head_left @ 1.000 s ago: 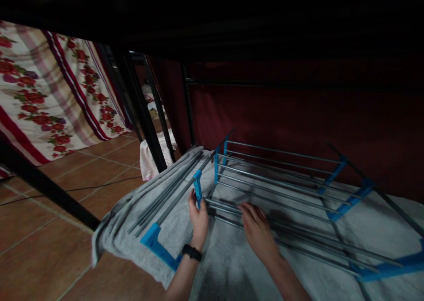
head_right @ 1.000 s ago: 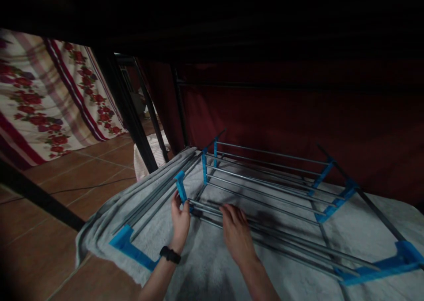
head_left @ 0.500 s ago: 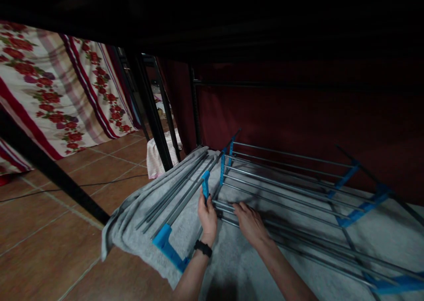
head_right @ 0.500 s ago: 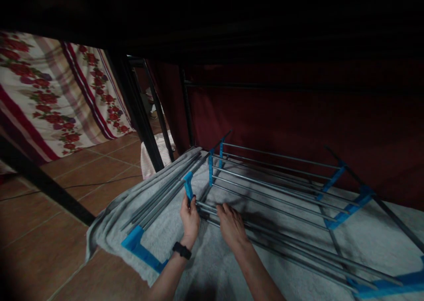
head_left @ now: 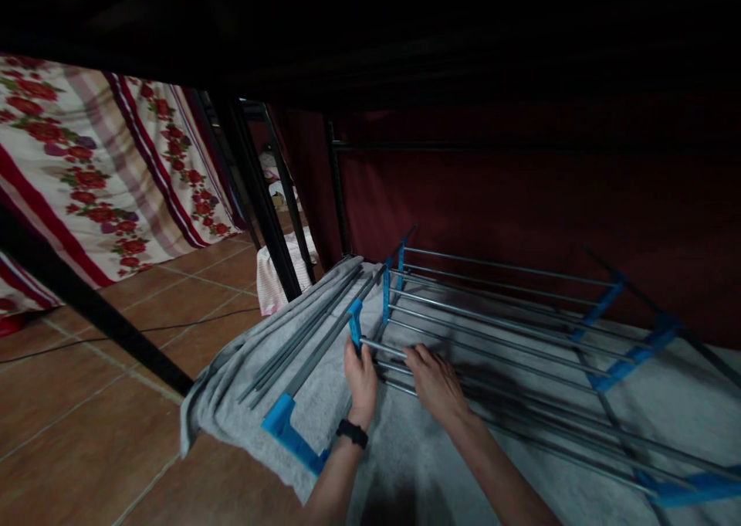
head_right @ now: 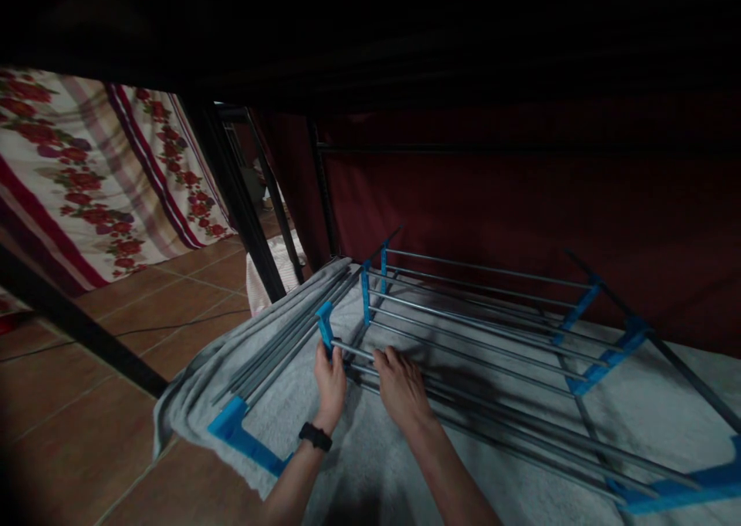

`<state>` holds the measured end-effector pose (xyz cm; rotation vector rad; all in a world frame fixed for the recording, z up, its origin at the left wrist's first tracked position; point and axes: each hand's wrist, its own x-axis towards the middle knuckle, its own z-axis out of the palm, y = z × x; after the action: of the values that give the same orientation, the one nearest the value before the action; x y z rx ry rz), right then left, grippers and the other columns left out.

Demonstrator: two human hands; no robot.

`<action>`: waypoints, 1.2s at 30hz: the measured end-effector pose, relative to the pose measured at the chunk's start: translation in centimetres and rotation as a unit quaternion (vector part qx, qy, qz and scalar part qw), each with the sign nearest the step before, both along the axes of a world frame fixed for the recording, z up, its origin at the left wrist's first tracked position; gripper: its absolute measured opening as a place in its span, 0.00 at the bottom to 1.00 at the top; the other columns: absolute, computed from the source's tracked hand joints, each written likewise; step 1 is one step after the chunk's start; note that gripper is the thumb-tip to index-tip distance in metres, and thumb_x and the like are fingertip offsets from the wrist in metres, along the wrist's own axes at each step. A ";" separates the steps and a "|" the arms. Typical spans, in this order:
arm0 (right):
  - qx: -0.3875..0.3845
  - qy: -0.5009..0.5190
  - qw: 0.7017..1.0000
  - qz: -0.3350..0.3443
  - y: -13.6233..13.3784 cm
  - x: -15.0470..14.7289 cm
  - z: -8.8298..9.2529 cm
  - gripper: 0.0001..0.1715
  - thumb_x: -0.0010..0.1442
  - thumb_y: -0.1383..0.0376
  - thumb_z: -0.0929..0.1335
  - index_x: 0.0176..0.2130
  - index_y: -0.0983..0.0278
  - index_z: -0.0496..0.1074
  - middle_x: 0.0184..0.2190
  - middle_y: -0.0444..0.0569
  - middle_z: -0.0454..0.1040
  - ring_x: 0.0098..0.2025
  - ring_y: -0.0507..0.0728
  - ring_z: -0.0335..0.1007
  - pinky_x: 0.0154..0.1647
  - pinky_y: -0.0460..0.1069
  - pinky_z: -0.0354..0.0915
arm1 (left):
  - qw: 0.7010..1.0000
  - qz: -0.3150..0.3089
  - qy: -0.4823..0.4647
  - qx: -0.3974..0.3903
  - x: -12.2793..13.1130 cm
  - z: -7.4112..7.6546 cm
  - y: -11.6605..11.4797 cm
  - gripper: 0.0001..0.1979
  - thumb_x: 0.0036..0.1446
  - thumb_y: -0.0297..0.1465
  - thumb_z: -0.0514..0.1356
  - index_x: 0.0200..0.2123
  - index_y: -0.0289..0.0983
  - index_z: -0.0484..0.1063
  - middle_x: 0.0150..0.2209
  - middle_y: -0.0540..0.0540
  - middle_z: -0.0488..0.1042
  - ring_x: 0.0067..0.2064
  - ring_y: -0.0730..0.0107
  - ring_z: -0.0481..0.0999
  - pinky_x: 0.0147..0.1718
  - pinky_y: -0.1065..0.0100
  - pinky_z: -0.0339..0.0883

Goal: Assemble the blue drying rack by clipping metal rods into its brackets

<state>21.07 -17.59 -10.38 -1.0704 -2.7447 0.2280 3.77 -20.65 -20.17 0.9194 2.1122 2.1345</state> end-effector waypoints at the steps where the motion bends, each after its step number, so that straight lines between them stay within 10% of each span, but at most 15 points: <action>1: 0.000 0.002 1.000 0.000 0.0 0.0 0.0 0.24 0.75 0.66 0.55 0.61 0.57 0.69 0.52 0.51 0.76 0.51 0.58 0.75 0.51 0.50 0.66 | 1.000 0.003 -0.002 -0.001 0.0 0.0 0.1 0.18 0.67 0.44 0.54 0.50 0.37 0.70 0.48 0.39 0.76 0.53 0.59 0.75 0.58 0.57 0.67; 36: -0.009 0.017 1.000 0.013 0.3 1.7 -0.4 0.26 0.74 0.67 0.55 0.62 0.55 0.70 0.54 0.50 0.77 0.53 0.58 0.75 0.54 0.51 0.67 | 0.999 0.036 -0.017 -0.003 2.2 0.6 0.1 0.19 0.66 0.39 0.52 0.52 0.35 0.73 0.53 0.35 0.77 0.57 0.55 0.76 0.59 0.56 0.67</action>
<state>22.75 -17.27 -10.80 -1.0252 -2.7324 0.2722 6.01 -20.55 -19.60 0.8120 2.1663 2.1593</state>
